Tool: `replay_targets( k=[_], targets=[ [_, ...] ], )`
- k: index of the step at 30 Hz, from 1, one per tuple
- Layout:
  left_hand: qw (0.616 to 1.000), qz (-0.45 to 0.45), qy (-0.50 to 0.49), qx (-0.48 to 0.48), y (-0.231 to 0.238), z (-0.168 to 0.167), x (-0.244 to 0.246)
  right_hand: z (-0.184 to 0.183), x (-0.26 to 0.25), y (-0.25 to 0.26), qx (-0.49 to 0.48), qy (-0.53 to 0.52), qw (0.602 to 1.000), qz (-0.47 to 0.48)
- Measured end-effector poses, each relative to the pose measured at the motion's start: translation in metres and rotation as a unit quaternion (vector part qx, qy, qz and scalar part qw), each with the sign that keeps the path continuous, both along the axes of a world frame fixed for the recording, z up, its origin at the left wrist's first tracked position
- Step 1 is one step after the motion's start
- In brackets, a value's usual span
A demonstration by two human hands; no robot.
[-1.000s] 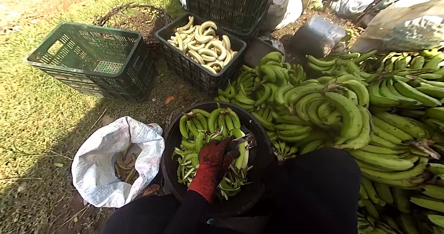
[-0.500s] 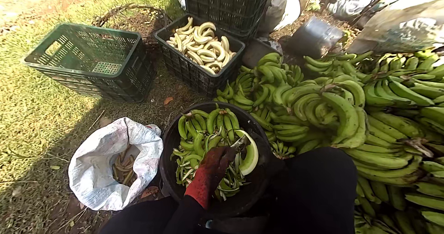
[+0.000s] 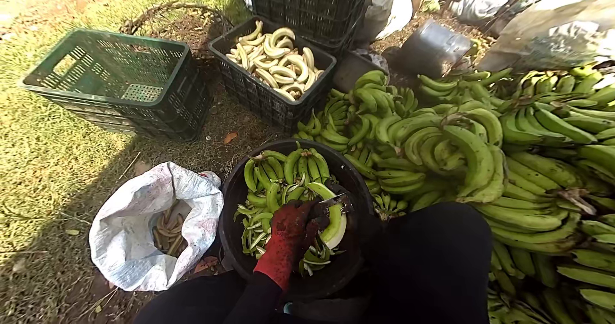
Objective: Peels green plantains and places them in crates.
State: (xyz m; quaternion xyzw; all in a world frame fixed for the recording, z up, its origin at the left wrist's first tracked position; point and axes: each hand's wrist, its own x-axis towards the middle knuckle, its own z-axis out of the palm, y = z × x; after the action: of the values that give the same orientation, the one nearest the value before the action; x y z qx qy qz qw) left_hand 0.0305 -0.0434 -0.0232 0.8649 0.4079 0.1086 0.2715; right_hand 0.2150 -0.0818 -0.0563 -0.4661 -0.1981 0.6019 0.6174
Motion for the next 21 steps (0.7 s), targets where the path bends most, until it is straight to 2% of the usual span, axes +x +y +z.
replay_targets(
  k=[2, 4, 6, 7, 10, 13, 15, 16, 18, 19, 21],
  targets=[
    [0.994, 0.101, -0.005, -0.036, 0.001, -0.002, 0.004, -0.009, -0.014, -0.006, 0.016, -0.119, 0.993, -0.021],
    [0.976, 0.178, -0.055, -0.112, 0.006, -0.007, 0.003, 0.005, -0.027, -0.01, -0.002, -0.217, 0.976, 0.001],
    [0.943, 0.235, -0.118, -0.202, 0.012, -0.014, -0.002, 0.003, -0.028, -0.014, 0.026, -0.262, 0.962, 0.066],
    [0.93, 0.245, -0.145, -0.233, 0.013, -0.015, -0.004, 0.004, -0.026, -0.016, 0.031, -0.244, 0.965, 0.09],
    [0.933, 0.175, -0.178, -0.26, 0.007, -0.011, -0.009, -0.002, -0.006, -0.014, 0.003, -0.075, 0.995, 0.069],
    [0.954, 0.002, -0.157, -0.255, -0.006, -0.005, -0.017, -0.016, 0.028, -0.004, 0.002, 0.064, 0.997, 0.041],
    [0.965, -0.098, -0.125, -0.21, -0.01, -0.001, -0.021, 0.005, 0.038, 0.005, -0.031, 0.084, 0.994, 0.07],
    [0.969, -0.118, -0.104, -0.192, -0.011, 0.001, -0.022, 0.01, 0.044, 0.007, -0.038, 0.089, 0.989, 0.108],
    [0.978, -0.129, -0.073, -0.148, -0.007, -0.001, -0.021, 0.014, 0.04, 0.009, -0.04, 0.076, 0.987, 0.133],
    [0.984, -0.119, -0.056, -0.122, -0.003, -0.002, -0.018, 0.017, 0.031, 0.01, -0.047, 0.059, 0.99, 0.115],
    [0.997, -0.037, -0.024, -0.057, 0.0, -0.002, -0.012, 0.02, 0.009, 0.01, -0.053, 0.063, 0.995, 0.063]
  ],
)
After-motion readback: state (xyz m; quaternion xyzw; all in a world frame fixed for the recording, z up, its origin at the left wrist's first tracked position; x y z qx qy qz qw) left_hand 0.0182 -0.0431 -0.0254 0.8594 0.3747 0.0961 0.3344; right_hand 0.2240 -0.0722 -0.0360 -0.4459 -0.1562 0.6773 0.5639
